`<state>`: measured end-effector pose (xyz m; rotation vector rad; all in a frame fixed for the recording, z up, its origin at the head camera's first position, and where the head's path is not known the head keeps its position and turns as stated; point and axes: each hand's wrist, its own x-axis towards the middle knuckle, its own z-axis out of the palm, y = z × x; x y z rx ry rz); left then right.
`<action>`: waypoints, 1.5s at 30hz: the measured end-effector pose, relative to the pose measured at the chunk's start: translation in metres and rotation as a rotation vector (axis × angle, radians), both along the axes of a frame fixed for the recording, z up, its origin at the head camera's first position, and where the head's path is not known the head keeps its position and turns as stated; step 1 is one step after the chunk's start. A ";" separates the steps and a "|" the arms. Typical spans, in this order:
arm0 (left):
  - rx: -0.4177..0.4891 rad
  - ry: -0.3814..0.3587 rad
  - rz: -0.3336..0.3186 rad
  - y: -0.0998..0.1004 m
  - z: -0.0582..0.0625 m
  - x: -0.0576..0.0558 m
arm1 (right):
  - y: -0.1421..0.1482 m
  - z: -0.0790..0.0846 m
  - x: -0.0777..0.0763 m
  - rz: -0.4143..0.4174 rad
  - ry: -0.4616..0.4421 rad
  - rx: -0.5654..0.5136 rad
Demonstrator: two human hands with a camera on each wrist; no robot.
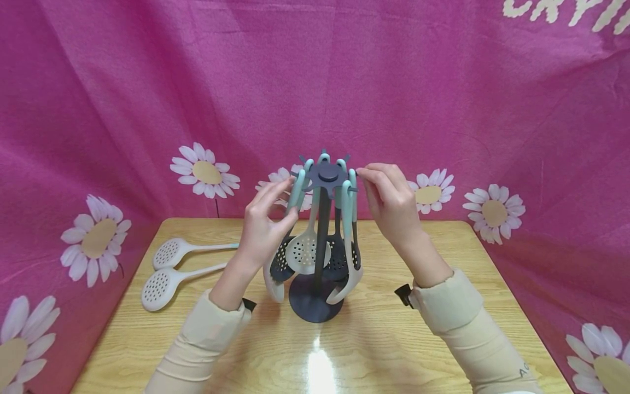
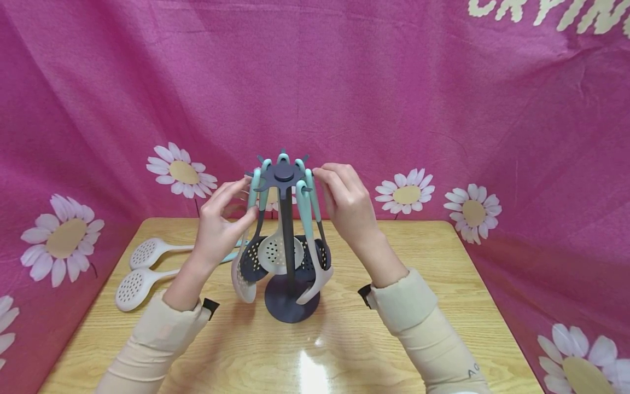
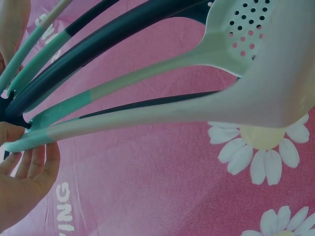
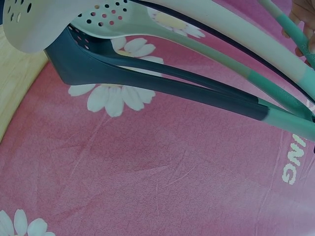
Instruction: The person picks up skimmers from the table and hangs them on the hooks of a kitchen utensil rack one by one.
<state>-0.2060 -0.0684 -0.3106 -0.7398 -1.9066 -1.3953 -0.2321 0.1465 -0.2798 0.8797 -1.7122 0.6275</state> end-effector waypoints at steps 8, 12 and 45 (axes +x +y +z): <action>-0.012 0.006 0.015 0.001 -0.002 0.001 | 0.000 0.000 0.000 0.004 -0.001 -0.002; -0.013 0.020 0.020 0.001 -0.003 0.001 | 0.000 0.000 0.000 0.004 0.000 -0.003; -0.288 -0.055 0.210 -0.052 -0.052 -0.043 | 0.000 -0.001 -0.001 0.007 0.001 -0.011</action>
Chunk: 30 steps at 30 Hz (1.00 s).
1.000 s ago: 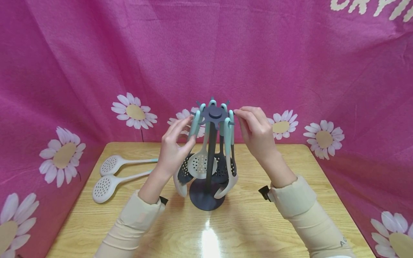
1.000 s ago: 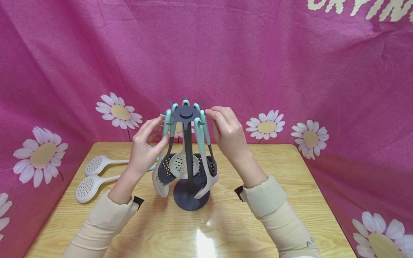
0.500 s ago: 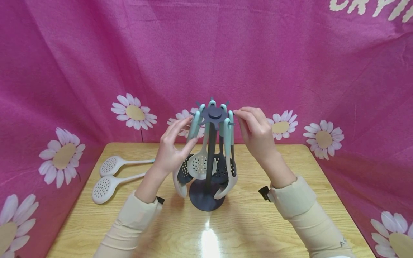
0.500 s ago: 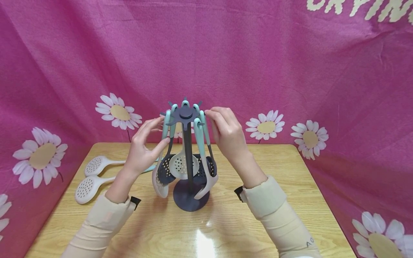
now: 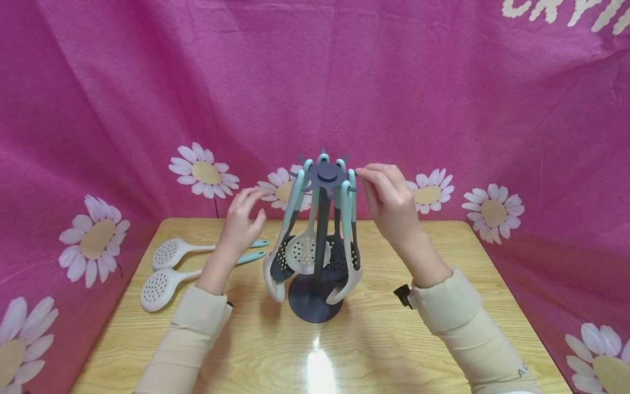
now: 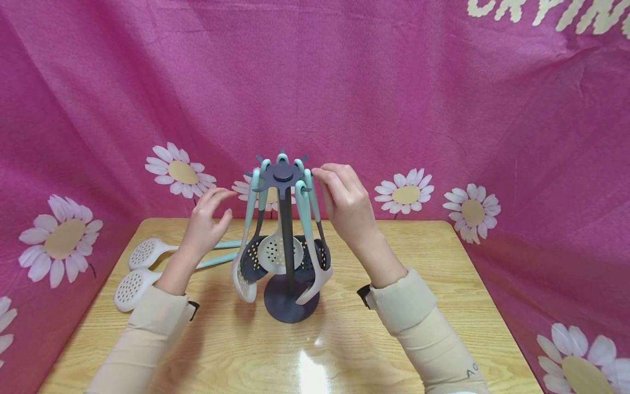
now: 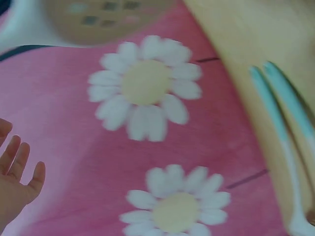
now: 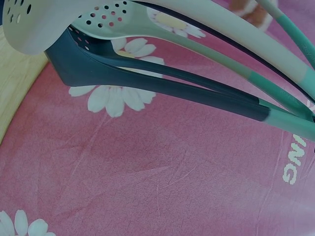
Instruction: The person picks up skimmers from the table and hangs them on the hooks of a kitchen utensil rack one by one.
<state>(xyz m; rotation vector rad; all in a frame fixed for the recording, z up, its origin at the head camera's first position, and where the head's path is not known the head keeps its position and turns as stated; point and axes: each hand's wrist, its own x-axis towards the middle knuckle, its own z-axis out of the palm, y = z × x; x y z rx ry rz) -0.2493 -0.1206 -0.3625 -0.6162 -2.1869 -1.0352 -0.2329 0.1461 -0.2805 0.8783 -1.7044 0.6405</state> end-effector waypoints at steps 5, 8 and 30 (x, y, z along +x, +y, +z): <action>-0.201 -0.102 0.122 -0.015 -0.025 -0.009 | 0.000 -0.001 0.000 0.004 -0.003 0.000; -0.297 -0.151 0.169 -0.024 -0.045 -0.013 | 0.000 -0.001 0.000 0.003 -0.006 0.005; -0.503 -0.418 0.259 -0.074 -0.161 -0.012 | 0.001 0.000 0.000 -0.006 0.001 0.015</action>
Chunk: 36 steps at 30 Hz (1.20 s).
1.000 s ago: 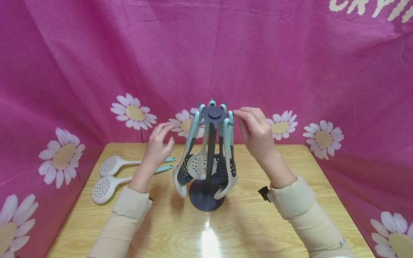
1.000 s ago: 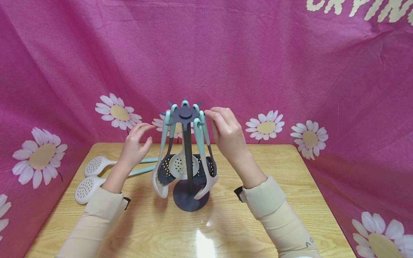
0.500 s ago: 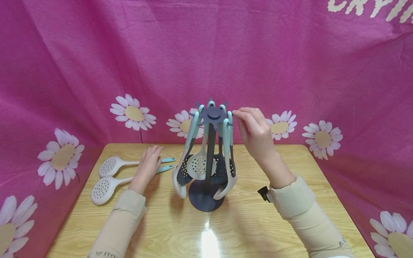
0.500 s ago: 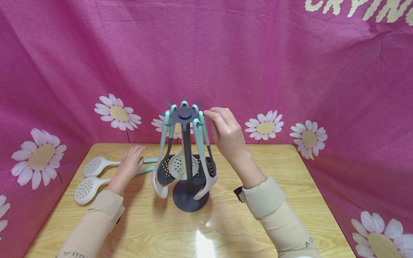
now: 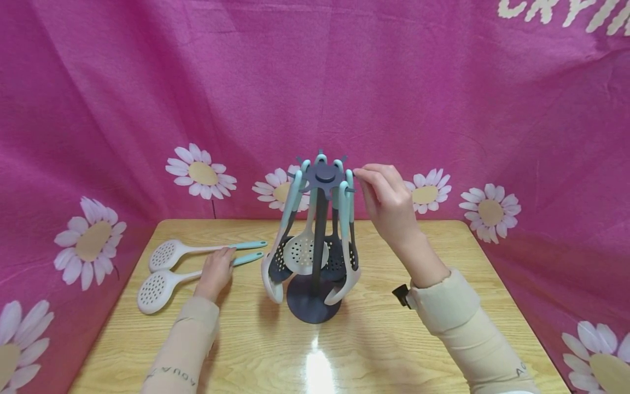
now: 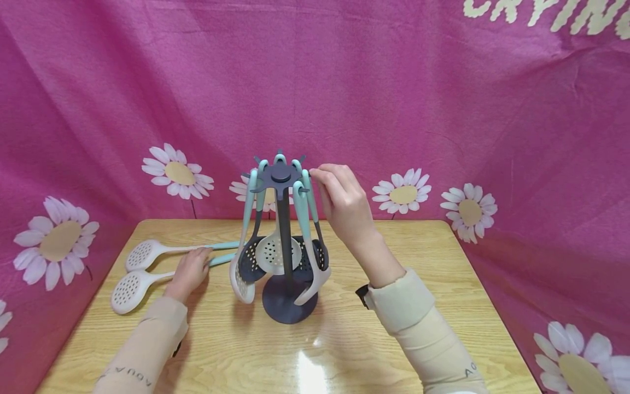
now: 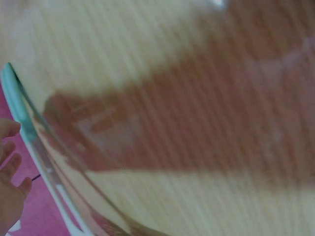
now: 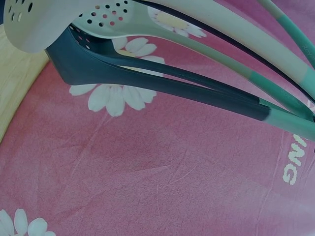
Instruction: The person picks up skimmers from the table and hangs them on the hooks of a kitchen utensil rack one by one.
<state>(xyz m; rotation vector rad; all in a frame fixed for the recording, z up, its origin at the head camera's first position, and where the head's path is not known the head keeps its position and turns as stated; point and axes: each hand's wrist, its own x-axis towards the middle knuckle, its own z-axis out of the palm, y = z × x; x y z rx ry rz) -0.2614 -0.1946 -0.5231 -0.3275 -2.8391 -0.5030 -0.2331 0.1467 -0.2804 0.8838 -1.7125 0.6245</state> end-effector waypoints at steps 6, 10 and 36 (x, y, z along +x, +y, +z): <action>-0.030 -0.167 0.042 -0.006 -0.006 0.006 | 0.000 0.000 0.000 0.004 0.003 -0.004; -0.049 -0.220 0.048 -0.008 -0.011 0.007 | 0.000 -0.001 0.000 0.005 0.004 -0.004; -0.062 -0.175 0.114 -0.003 -0.022 0.010 | 0.001 0.000 0.000 0.004 0.004 0.011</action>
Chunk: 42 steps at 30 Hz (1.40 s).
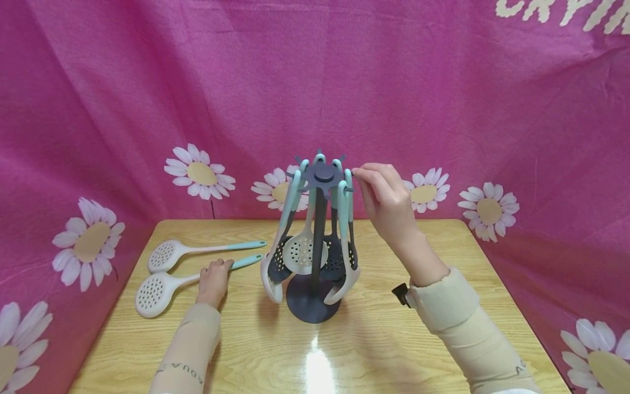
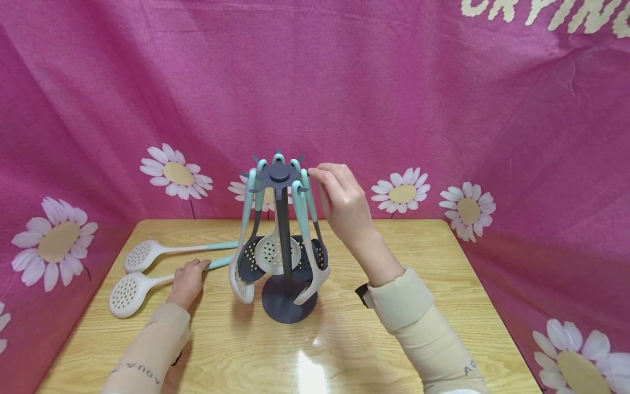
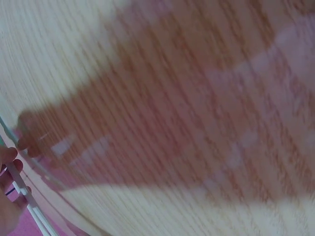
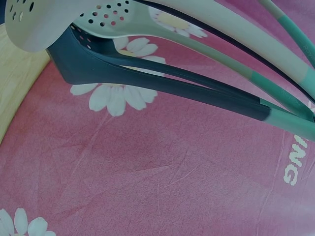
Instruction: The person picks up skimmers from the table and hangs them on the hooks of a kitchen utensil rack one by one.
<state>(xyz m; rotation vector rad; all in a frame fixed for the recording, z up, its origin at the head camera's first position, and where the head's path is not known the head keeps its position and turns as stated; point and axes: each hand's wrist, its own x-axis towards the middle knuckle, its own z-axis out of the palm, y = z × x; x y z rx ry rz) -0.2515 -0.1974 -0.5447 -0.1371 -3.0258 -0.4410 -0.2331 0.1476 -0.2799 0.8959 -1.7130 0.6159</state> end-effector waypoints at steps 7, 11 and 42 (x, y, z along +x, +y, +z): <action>0.005 0.068 -0.006 -0.002 -0.003 0.000 | -0.001 0.000 -0.001 0.001 -0.001 -0.007; 0.033 0.060 -0.005 -0.003 0.001 0.000 | -0.001 0.000 -0.001 0.002 0.001 -0.009; 0.272 0.371 -0.132 0.007 0.082 -0.015 | -0.001 -0.001 -0.001 0.017 -0.002 -0.030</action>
